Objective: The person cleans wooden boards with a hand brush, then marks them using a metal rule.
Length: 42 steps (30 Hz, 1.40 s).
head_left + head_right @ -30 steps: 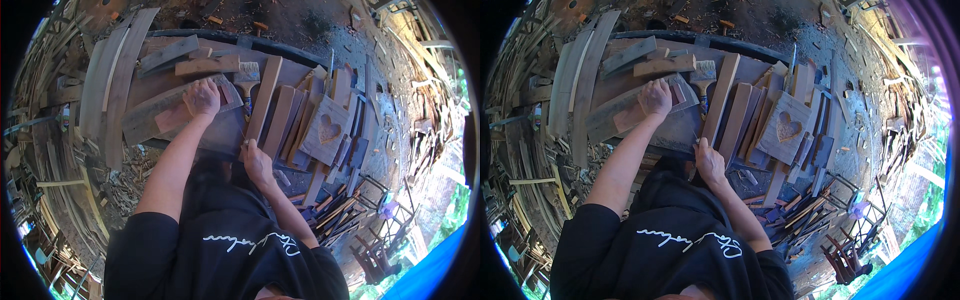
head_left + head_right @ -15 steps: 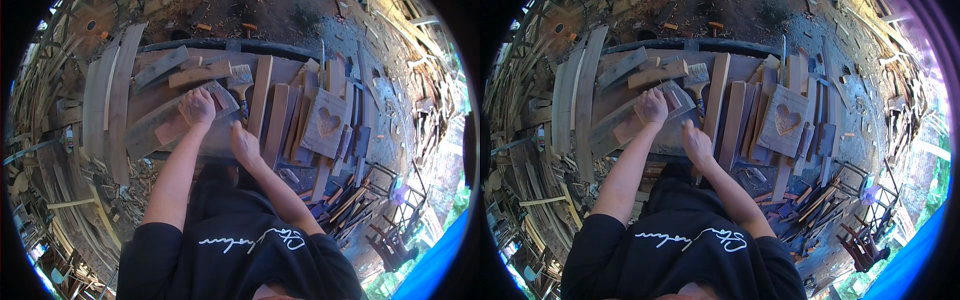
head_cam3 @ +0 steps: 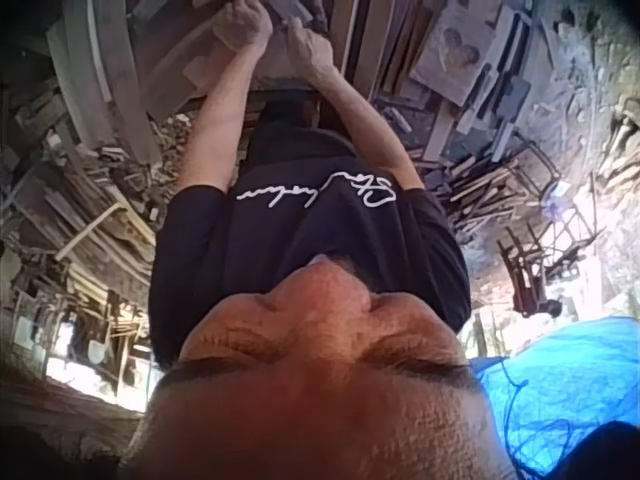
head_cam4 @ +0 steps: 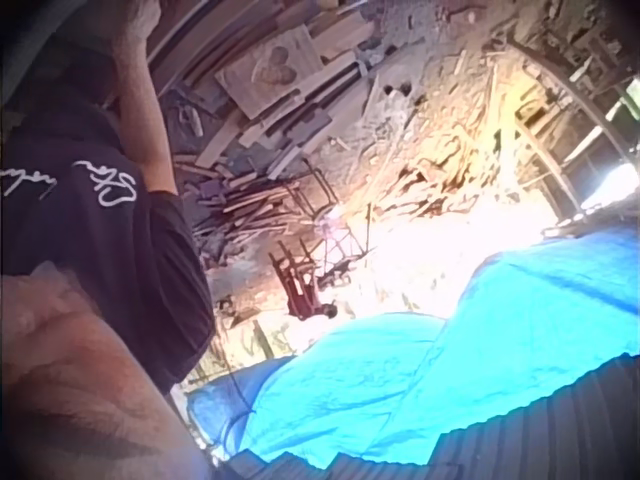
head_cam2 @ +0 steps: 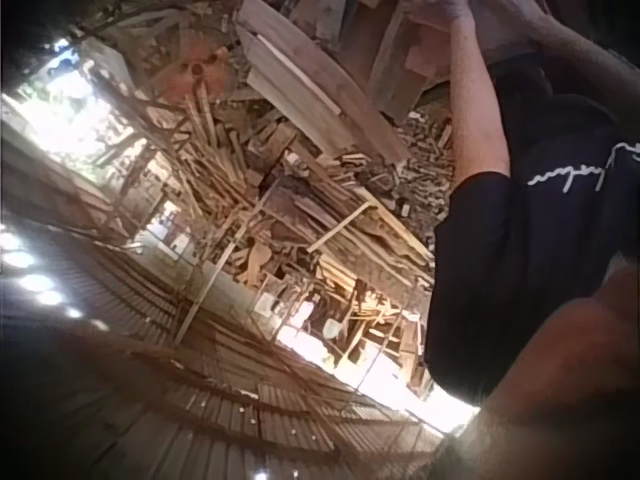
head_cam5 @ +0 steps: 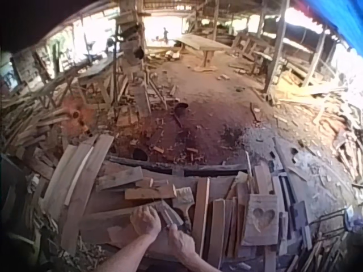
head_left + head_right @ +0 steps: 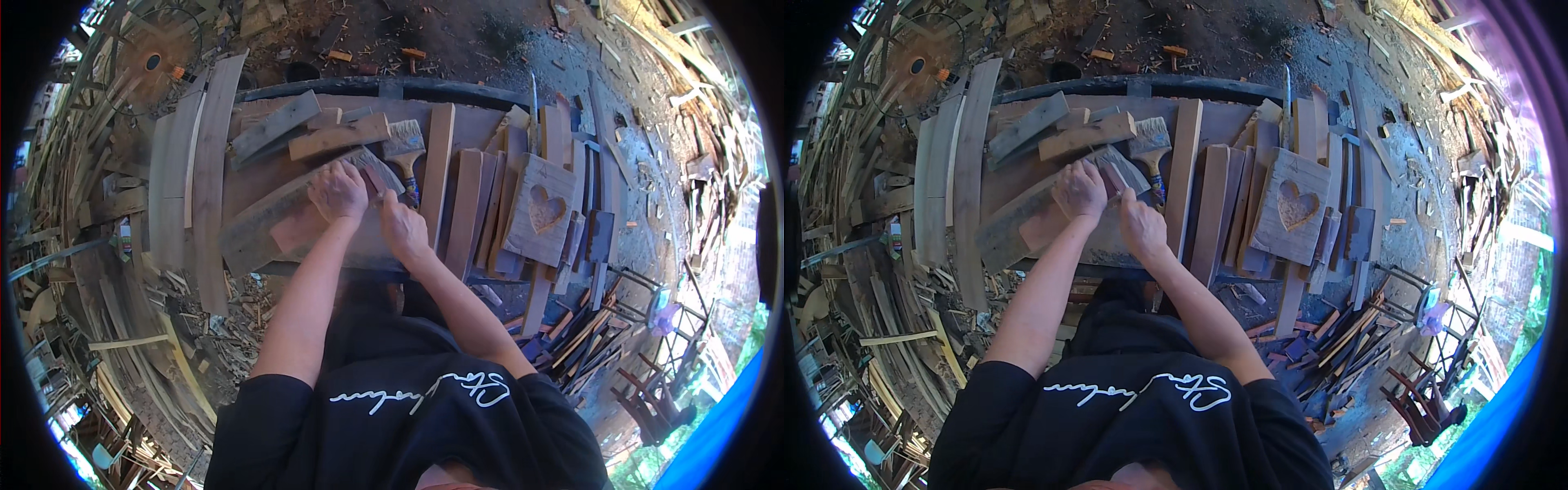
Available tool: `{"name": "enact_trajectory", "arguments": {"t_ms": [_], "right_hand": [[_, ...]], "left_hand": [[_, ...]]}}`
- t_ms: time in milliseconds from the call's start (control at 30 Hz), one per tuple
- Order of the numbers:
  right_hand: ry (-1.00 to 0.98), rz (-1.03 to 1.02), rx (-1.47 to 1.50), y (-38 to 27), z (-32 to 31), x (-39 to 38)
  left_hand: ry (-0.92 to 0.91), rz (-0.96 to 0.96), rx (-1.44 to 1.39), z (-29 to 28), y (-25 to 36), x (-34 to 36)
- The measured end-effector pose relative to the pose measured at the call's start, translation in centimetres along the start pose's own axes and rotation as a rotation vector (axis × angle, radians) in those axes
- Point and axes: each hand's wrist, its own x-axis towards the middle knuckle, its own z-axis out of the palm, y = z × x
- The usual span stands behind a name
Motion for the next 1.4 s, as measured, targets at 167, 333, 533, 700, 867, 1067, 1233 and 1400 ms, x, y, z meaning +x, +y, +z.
{"name": "enact_trajectory", "arguments": {"t_ms": [167,333,533,700,867,1067,1233,1400], "right_hand": [[0.005,0.011,0.040,-1.8,0.4,-2.6],[0.036,0.064,0.208,-1.6,0.9,-2.4],[-0.016,0.110,0.235,-2.0,0.4,-1.9],[0.000,0.099,0.203,-1.8,0.6,-2.0],[-0.051,0.152,0.210,-2.3,0.1,-1.8],[-0.004,0.108,0.285,-1.6,0.7,-1.9],[0.046,0.108,0.391,-1.3,1.3,-1.7],[0.028,0.090,0.364,-1.7,0.6,-1.6]], "left_hand": [[0.088,0.150,-0.040,-0.1,-1.3,0.2],[0.023,0.105,-0.118,0.8,-1.0,0.5],[-0.163,0.166,-0.349,1.4,-3.9,7.3],[-0.445,0.485,-0.034,1.9,-4.6,12.0],[-0.468,0.549,-0.072,2.4,-7.0,14.2],[-0.423,0.465,-0.107,-4.5,-11.9,14.8],[-0.350,0.479,-0.100,-7.8,-14.2,10.7],[-0.371,0.511,-0.127,-7.8,-11.3,5.8]]}}
